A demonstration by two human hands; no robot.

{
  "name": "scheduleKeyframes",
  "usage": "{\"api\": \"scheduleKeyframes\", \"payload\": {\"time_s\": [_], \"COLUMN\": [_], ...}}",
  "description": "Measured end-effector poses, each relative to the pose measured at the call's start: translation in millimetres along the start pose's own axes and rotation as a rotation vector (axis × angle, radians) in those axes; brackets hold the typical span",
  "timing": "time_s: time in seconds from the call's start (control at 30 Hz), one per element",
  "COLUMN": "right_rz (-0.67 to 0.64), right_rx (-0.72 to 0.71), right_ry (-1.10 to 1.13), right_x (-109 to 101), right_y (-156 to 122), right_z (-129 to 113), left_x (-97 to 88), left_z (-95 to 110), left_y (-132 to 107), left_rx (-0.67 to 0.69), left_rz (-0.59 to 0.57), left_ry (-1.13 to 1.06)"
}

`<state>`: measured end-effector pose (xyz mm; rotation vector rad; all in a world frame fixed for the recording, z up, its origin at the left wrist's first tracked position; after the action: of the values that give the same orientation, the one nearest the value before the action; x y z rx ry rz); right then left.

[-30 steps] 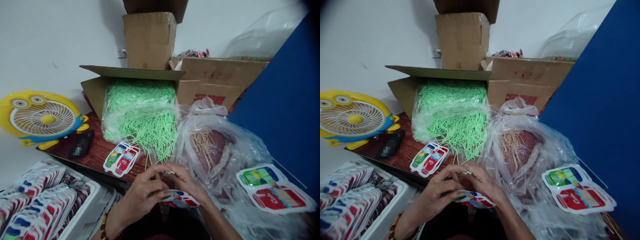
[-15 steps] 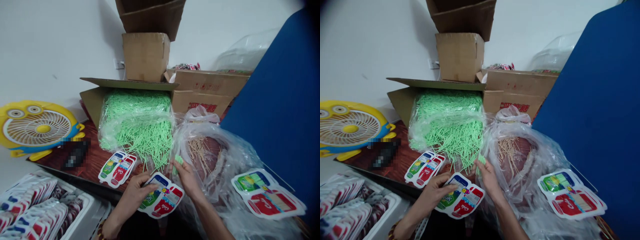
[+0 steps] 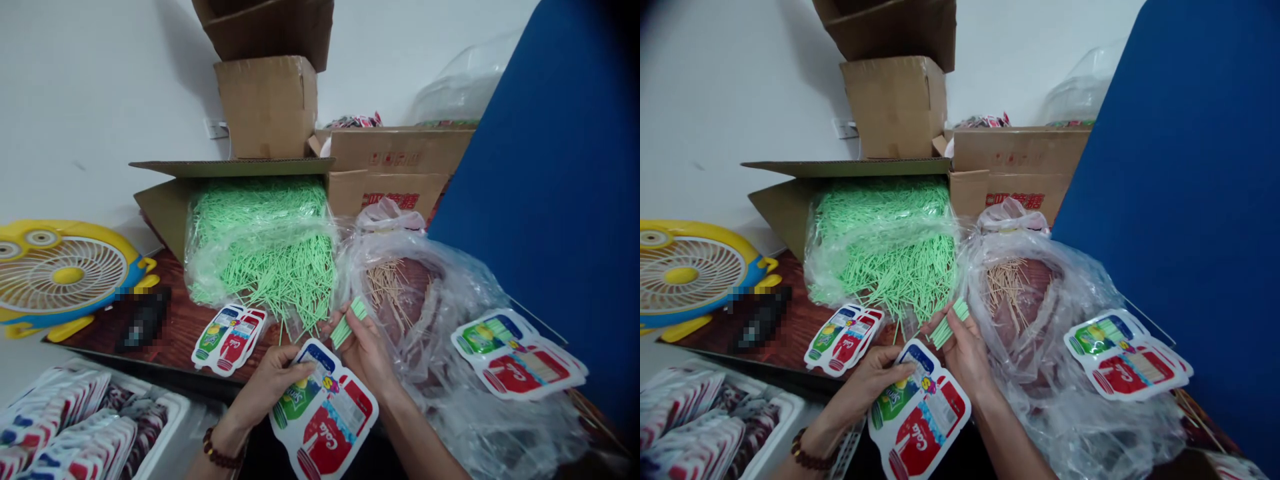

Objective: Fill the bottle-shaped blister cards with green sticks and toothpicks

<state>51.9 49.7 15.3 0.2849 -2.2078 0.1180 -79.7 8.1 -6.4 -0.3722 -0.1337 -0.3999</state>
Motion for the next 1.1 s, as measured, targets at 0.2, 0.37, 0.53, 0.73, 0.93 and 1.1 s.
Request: {"api": "scheduleKeyframes", "payload": {"time_s": [0.2, 0.37, 0.53, 0.73, 0.93, 1.1], "right_rz": [0.073, 0.015, 0.019, 0.154, 0.149, 0.107], "right_rx": [0.107, -0.068, -0.146, -0.057, -0.029, 0.021], "right_ry": [0.085, 0.064, 0.06, -0.048, -0.1, -0.188], "right_x": [-13.1, -14.9, -5.8, -16.4, -17.0, -8.9], "right_y": [-8.2, -0.7, -3.5, -20.5, -26.8, -26.4], "right_z": [14.8, -8.1, -13.3, 2.1, 0.1, -2.6], "left_x": [-9.1, -8.0, 2.7, 10.1, 15.5, 14.9], "left_z": [1.3, -1.0, -0.7, -5.6, -0.6, 4.8], "left_y": [3.0, 1.8, 5.4, 12.2, 14.0, 16.4], "left_rx": [-0.001, -0.009, 0.074, 0.094, 0.105, 0.161], "left_rz": [0.08, 0.019, -0.029, -0.037, -0.024, -0.003], "left_ry": [0.131, 0.186, 0.229, 0.182, 0.144, 0.101]}}
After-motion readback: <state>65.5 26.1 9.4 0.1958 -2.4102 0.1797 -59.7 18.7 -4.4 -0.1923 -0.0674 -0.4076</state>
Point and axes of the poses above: each hand's wrist, its own y-axis towards the middle knuckle, its own x-axis out of the palm, z = x × y, the point moved 7 cm from there along y, towards the middle knuckle, and after that the axes turned 8 degrees about -z, right-handed, at the moved point
